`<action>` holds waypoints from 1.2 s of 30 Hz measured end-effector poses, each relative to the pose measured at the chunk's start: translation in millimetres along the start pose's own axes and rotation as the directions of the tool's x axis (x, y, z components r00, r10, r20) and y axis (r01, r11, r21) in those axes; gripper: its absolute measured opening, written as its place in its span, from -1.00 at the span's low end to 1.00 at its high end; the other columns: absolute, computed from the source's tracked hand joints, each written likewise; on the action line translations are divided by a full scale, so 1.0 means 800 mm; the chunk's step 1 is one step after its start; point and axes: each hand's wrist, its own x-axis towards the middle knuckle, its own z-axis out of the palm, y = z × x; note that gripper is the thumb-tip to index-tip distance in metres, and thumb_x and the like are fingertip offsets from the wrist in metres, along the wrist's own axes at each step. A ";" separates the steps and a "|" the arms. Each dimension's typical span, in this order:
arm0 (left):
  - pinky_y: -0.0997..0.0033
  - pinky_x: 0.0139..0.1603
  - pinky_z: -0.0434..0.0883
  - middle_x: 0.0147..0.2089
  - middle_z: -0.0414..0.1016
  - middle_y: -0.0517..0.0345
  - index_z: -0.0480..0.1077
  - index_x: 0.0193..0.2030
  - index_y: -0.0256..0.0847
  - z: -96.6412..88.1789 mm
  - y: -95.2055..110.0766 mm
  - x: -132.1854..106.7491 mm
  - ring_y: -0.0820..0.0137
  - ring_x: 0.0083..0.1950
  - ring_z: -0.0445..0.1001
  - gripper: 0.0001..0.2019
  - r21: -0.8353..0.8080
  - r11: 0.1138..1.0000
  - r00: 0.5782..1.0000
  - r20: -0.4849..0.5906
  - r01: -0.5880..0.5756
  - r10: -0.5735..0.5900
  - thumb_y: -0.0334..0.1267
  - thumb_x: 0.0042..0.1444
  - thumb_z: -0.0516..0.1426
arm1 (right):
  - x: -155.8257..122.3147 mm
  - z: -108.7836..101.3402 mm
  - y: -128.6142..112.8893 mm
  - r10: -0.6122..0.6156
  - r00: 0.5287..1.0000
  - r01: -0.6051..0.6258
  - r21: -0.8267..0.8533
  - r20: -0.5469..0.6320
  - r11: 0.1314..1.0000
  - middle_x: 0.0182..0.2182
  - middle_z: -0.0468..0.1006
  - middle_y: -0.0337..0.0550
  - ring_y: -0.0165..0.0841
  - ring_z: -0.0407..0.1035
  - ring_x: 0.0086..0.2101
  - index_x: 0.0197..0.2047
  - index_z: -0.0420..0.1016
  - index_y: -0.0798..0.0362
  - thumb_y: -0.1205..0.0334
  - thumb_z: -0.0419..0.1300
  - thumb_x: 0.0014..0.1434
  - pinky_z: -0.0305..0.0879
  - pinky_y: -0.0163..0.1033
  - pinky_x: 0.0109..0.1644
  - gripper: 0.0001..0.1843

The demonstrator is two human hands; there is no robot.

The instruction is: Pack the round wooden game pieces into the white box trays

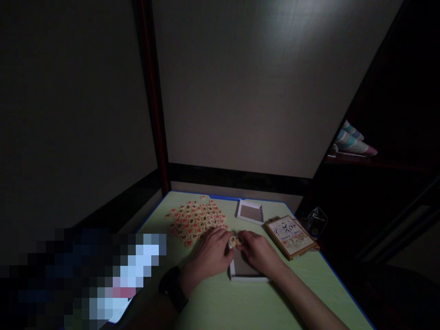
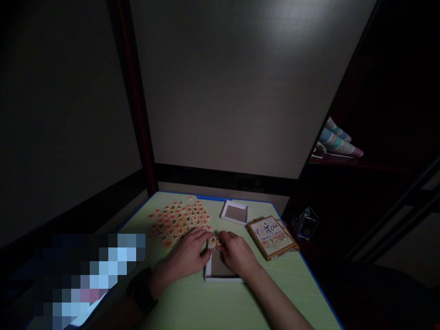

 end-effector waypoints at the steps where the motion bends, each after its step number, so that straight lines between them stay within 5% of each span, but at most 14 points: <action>1: 0.13 0.20 0.35 0.00 0.54 0.06 0.45 0.00 -0.12 0.000 0.000 0.000 0.20 0.09 0.43 -0.70 -0.002 1.000 1.000 -0.006 -0.005 0.005 -0.34 0.10 0.14 | 0.000 0.001 0.000 -0.004 1.000 0.004 0.001 -0.004 1.000 -0.21 0.58 -0.05 -0.24 0.47 -0.21 -0.08 0.45 0.08 0.38 0.10 0.24 0.22 -0.29 -0.19 -0.81; 15: 0.17 0.16 0.39 0.01 0.54 0.06 0.45 -0.01 -0.14 0.002 -0.005 -0.002 0.22 0.09 0.43 -0.74 -0.010 1.000 0.998 -0.056 -0.027 0.026 -0.29 0.16 0.13 | -0.007 -0.020 -0.001 -0.042 0.995 0.041 -0.004 -0.087 0.999 -0.22 0.61 -0.06 -0.24 0.49 -0.26 0.06 0.43 0.07 0.22 0.19 0.22 0.24 -0.26 -0.22 -0.67; 22: 0.19 0.14 0.39 -0.03 0.54 0.07 0.46 -0.05 -0.14 0.004 -0.007 0.000 0.26 0.05 0.45 -0.80 0.019 1.000 0.995 -0.092 -0.023 0.025 -0.31 0.23 0.08 | -0.006 -0.014 0.005 -0.059 0.964 0.025 -0.134 -0.259 0.991 -0.48 0.55 -0.12 -0.27 0.43 -0.44 -0.37 0.36 0.01 -0.11 -0.03 0.36 0.09 -0.26 -0.38 -0.57; 36: 0.22 0.13 0.39 -0.07 0.54 0.08 0.46 -0.07 -0.15 -0.001 -0.002 0.000 0.28 0.03 0.45 -0.81 0.042 0.999 0.998 -0.053 -0.032 0.034 -0.31 0.28 0.04 | -0.005 -0.009 0.007 -0.034 0.942 -0.016 -0.144 -0.334 0.990 -0.57 0.52 -0.16 -0.27 0.43 -0.54 -0.38 0.24 -0.03 -0.07 -0.07 0.37 0.05 -0.27 -0.44 -0.62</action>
